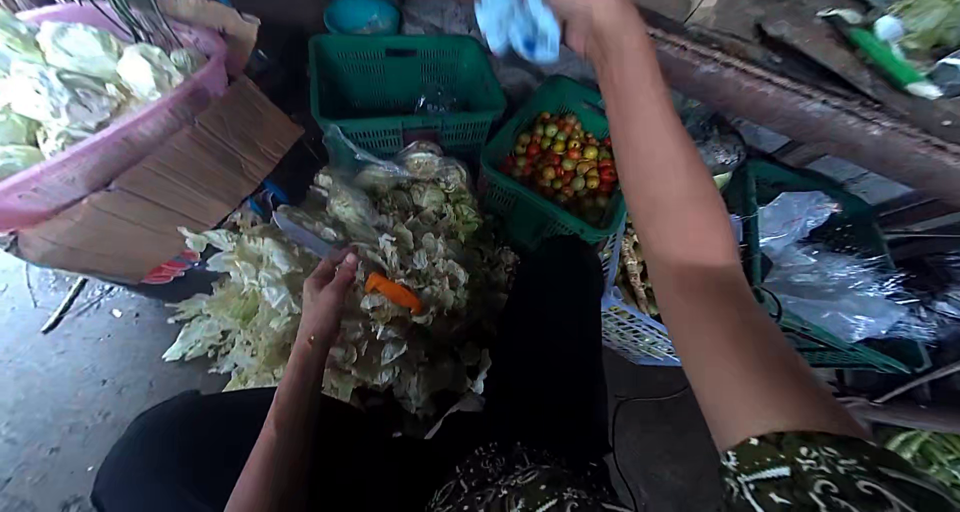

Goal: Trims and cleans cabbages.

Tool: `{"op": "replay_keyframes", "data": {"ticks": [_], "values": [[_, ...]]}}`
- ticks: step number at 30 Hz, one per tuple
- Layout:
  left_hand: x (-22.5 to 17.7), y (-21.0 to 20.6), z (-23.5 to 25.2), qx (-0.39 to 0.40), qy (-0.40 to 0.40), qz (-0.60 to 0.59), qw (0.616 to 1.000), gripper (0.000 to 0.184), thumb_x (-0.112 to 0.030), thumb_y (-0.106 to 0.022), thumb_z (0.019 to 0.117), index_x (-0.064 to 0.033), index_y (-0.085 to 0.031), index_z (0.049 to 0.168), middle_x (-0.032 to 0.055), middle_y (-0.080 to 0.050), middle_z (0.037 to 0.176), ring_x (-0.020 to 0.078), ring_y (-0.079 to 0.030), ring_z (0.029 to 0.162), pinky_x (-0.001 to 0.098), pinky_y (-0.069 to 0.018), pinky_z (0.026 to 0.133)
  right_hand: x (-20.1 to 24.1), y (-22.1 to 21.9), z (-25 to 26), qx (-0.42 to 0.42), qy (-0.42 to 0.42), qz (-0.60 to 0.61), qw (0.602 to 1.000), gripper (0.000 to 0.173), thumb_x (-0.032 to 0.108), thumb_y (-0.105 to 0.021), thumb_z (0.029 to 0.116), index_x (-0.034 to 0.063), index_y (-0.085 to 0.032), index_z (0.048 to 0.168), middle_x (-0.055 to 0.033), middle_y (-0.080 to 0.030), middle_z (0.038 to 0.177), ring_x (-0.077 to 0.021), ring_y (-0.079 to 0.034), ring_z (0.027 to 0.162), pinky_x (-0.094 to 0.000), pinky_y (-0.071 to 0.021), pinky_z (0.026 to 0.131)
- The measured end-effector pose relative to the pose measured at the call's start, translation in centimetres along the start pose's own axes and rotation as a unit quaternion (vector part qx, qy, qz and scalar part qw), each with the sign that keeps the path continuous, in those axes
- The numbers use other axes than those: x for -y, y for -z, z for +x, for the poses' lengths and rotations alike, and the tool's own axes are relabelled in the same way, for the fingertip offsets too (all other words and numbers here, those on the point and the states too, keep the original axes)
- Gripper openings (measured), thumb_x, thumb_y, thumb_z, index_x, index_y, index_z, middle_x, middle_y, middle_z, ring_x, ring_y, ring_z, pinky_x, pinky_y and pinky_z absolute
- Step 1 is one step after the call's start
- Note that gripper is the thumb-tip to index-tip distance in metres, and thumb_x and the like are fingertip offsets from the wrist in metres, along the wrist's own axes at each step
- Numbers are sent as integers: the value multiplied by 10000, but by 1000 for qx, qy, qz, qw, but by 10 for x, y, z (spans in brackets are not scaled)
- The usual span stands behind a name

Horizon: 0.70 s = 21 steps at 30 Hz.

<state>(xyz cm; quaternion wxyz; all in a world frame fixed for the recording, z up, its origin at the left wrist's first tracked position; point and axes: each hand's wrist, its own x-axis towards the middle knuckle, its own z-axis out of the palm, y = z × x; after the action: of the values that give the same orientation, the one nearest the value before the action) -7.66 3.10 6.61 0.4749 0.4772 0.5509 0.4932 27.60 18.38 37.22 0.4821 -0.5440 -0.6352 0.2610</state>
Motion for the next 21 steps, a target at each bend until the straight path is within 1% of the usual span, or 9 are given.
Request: {"op": "replay_keyframes", "data": {"ticks": [1,3,5,8,10,12,15,17,21], "values": [[4,3,2,-19,-3,30,999,317,-294,-560,1037,-20,-687,1133,56,-712,1088,118,-670,978,327,-544,887,-22,-6,-19,46,-1,-114,992,300,167,-553,1041,16,-586,1298,-145,-652,1170,-199,-661,1042,-379,-555,925],[14,7,6,-56,9,100,993,272,-300,-625,1017,-43,-711,994,9,-715,891,80,-654,817,312,-534,791,-84,-22,-53,70,-27,-300,951,410,212,-514,1060,32,-507,1429,-240,-542,1415,-393,-601,1221,-560,-491,1016],[24,8,15,-66,25,171,983,298,-233,-692,976,20,-656,1131,133,-704,1023,205,-675,908,444,-541,850,-162,-35,-81,85,-72,-413,904,476,232,-576,1030,33,-494,1456,-315,-386,1528,-544,-517,1273,-666,-475,980],[38,-13,34,-9,47,241,969,475,-157,-672,982,53,-509,1377,261,-610,1304,355,-645,1145,530,-521,980,-251,-42,-114,217,-201,-438,849,1010,410,-805,861,102,-223,1627,-379,-164,1612,-628,-251,1424,-788,-308,1055],[53,-32,51,34,22,291,956,460,-169,-617,1016,47,-505,1406,278,-573,1368,391,-622,1196,554,-511,1005,-258,-46,-116,305,-272,-450,794,1044,445,-713,942,138,-14,1655,-395,-149,1608,-630,-265,1420,-796,-296,1046],[65,-53,73,47,-9,325,945,457,-206,-585,1035,22,-502,1422,292,-505,1442,436,-565,1265,585,-480,1035,-259,-43,-109,321,-280,-446,787,887,441,-620,998,88,-121,1642,-370,-323,1555,-577,-378,1388,-761,-341,1041],[71,-60,115,-33,-38,331,942,447,-121,-501,1053,32,-426,1466,325,-425,1492,483,-511,1314,589,-452,1066,-260,-41,-105,256,-279,-430,820,1096,396,-788,881,197,-44,1661,-330,-139,1645,-609,-193,1459,-847,-215,1034],[64,-51,150,-138,-13,312,940,506,-68,-466,1034,84,-348,1501,359,-386,1502,475,-464,1360,530,-426,1117,-239,-44,-108,215,-237,-433,842,1047,384,-791,888,188,-107,1657,-309,-151,1653,-598,-200,1467,-823,-233,1059],[63,-32,222,-211,105,297,925,614,-375,-417,1094,74,-372,1510,371,-407,1497,505,-418,1399,593,-363,1147,-201,-69,-115,212,-124,-434,867,936,401,-797,884,190,-267,1625,-261,-317,1609,-540,-335,1433,-781,-312,1054]]}}
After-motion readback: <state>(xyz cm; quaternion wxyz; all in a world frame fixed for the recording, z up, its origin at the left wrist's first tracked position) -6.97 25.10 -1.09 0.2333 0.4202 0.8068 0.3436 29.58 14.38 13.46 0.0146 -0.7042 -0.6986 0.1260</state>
